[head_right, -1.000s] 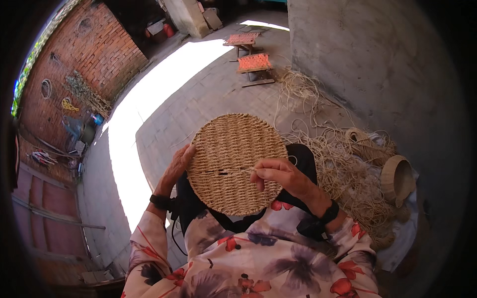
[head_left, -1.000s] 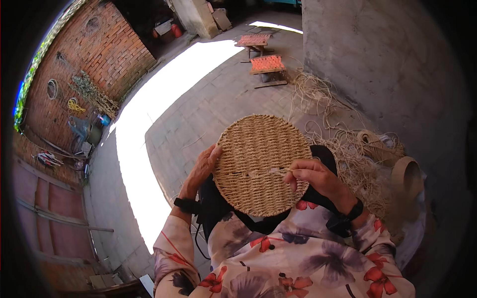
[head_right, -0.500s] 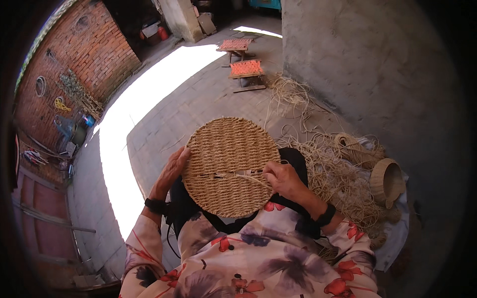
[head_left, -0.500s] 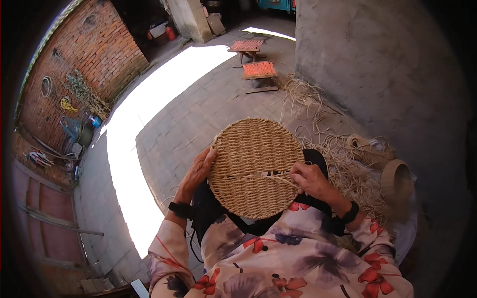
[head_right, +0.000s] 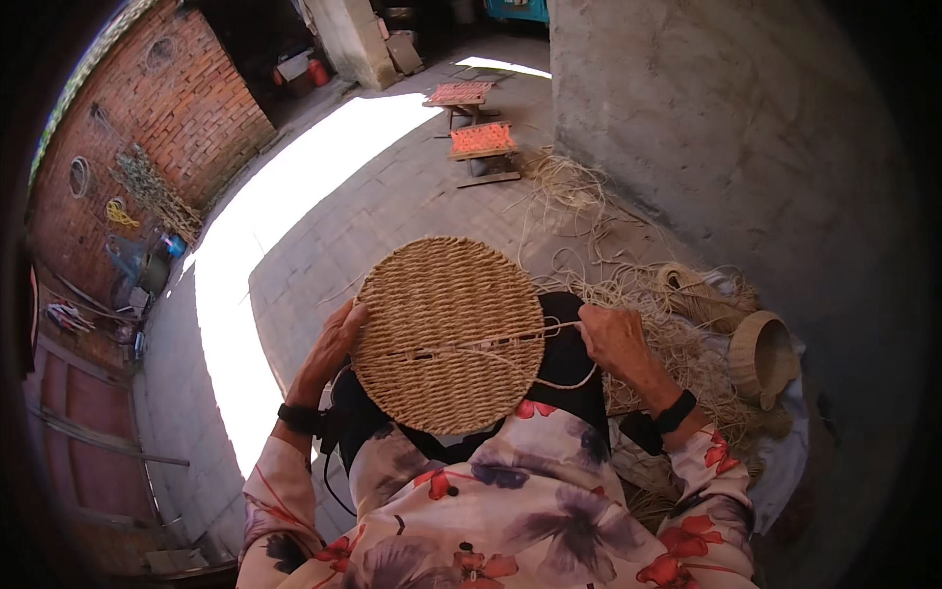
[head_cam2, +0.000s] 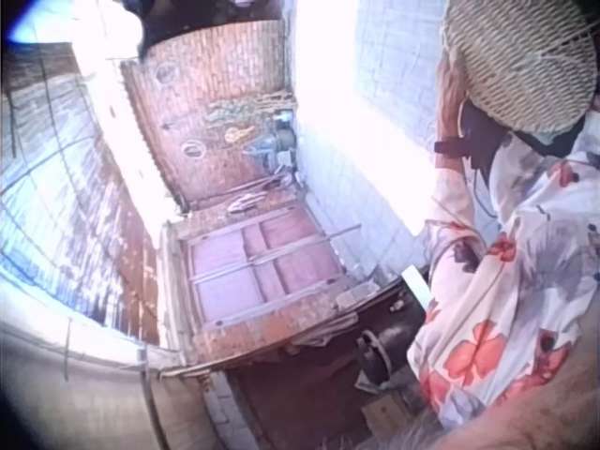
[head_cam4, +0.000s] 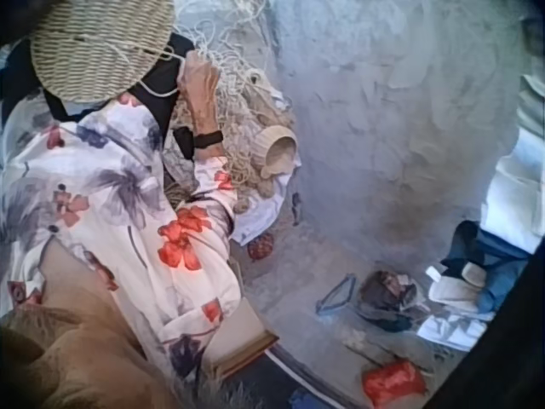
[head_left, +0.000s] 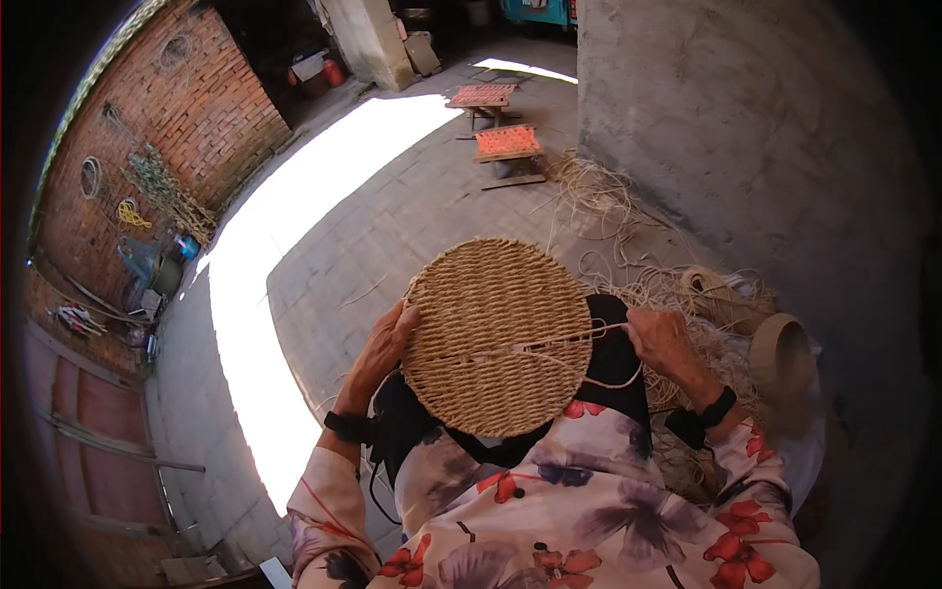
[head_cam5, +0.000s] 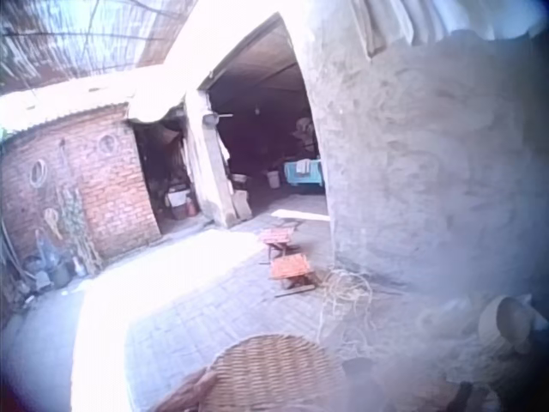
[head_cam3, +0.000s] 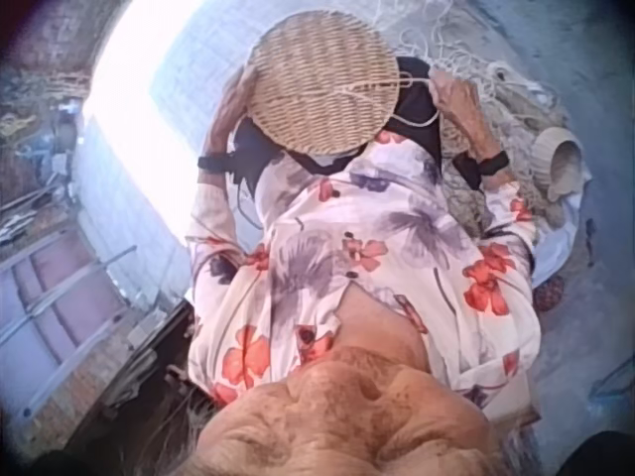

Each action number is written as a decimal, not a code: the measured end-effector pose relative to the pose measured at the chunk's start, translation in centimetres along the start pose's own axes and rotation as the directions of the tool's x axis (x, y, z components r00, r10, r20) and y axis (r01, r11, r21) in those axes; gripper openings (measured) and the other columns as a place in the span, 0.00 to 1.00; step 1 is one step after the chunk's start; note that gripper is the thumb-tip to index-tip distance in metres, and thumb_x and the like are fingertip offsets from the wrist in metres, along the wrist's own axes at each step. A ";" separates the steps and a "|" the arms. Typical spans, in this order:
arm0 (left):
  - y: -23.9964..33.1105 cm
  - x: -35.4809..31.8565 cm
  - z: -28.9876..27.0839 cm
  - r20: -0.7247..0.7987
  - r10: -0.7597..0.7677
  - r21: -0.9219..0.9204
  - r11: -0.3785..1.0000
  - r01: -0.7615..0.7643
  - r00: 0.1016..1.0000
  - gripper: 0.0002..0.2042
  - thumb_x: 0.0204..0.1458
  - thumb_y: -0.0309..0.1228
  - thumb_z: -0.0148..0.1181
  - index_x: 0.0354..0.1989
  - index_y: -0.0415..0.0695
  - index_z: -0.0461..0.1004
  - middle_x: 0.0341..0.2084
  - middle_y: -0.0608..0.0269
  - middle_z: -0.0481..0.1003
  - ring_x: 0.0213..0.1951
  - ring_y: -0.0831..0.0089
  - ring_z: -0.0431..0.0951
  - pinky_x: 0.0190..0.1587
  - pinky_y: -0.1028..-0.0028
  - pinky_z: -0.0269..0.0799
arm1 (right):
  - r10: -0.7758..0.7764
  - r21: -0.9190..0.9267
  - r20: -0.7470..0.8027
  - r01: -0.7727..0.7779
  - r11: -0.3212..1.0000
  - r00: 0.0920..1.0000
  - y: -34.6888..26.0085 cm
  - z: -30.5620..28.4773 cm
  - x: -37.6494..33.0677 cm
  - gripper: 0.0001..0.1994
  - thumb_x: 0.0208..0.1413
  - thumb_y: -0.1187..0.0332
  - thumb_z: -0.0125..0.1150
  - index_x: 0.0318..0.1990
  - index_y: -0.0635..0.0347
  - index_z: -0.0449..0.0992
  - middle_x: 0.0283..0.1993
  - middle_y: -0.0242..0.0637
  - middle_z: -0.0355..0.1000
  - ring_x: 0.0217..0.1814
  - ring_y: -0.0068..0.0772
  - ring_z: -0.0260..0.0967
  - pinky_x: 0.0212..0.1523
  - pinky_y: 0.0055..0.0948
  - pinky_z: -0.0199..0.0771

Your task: The person is weaving a flat circular basket base using dried plant fibers or straw.

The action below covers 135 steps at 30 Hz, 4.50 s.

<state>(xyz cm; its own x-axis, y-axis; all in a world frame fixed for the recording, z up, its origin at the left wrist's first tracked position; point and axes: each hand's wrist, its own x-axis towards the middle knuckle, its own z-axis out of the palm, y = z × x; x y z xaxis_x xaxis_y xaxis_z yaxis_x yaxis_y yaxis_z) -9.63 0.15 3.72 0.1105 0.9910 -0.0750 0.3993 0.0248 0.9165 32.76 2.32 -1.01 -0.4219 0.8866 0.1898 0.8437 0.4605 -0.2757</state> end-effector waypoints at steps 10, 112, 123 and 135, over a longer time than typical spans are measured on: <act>-1.1 0.0 -0.5 -0.012 -0.009 0.024 1.000 0.009 1.000 0.24 0.68 0.47 0.45 0.59 0.37 0.69 0.48 0.58 0.75 0.51 0.70 0.72 0.56 0.69 0.66 | -0.355 0.037 -0.200 0.369 0.929 0.913 -9.2 2.5 3.3 0.11 0.50 0.66 0.66 0.36 0.56 0.71 0.37 0.37 0.66 0.42 0.38 0.66 0.43 0.37 0.63; -2.8 -2.5 7.5 -0.053 0.454 0.796 0.557 -0.237 0.890 0.06 0.44 0.32 0.64 0.27 0.46 0.74 0.28 0.64 0.67 0.36 0.63 0.69 0.38 0.64 0.59 | 0.890 0.100 -0.124 -0.887 0.451 0.439 50.1 -1.6 -22.0 0.15 0.63 0.62 0.54 0.49 0.66 0.72 0.34 0.46 0.74 0.29 0.42 0.74 0.28 0.39 0.73; -1.8 -3.8 6.2 -0.093 0.417 0.769 0.607 -0.201 0.904 0.06 0.46 0.31 0.64 0.30 0.47 0.75 0.29 0.63 0.69 0.37 0.62 0.69 0.42 0.64 0.60 | -0.131 0.544 0.281 -0.045 0.838 0.951 -1.0 0.3 -0.5 0.08 0.59 0.68 0.62 0.38 0.64 0.76 0.23 0.27 0.69 0.27 0.17 0.63 0.28 0.24 0.64; -2.1 -4.2 5.8 -0.109 0.463 0.775 0.594 -0.216 0.880 0.05 0.45 0.31 0.65 0.29 0.48 0.75 0.28 0.64 0.68 0.36 0.64 0.69 0.38 0.64 0.58 | 0.112 0.225 -0.085 -0.090 0.970 0.990 7.8 2.0 -2.7 0.06 0.59 0.69 0.56 0.35 0.60 0.67 0.24 0.51 0.68 0.26 0.56 0.69 0.30 0.48 0.66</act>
<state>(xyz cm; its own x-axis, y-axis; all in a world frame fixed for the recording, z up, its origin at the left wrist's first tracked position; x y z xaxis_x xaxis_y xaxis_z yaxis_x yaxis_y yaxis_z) -5.63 -4.78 -0.19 0.1828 0.8976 0.4011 0.9184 -0.3015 0.2561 39.81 3.62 -5.51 -0.2952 0.9254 0.2377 0.7818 0.3770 -0.4966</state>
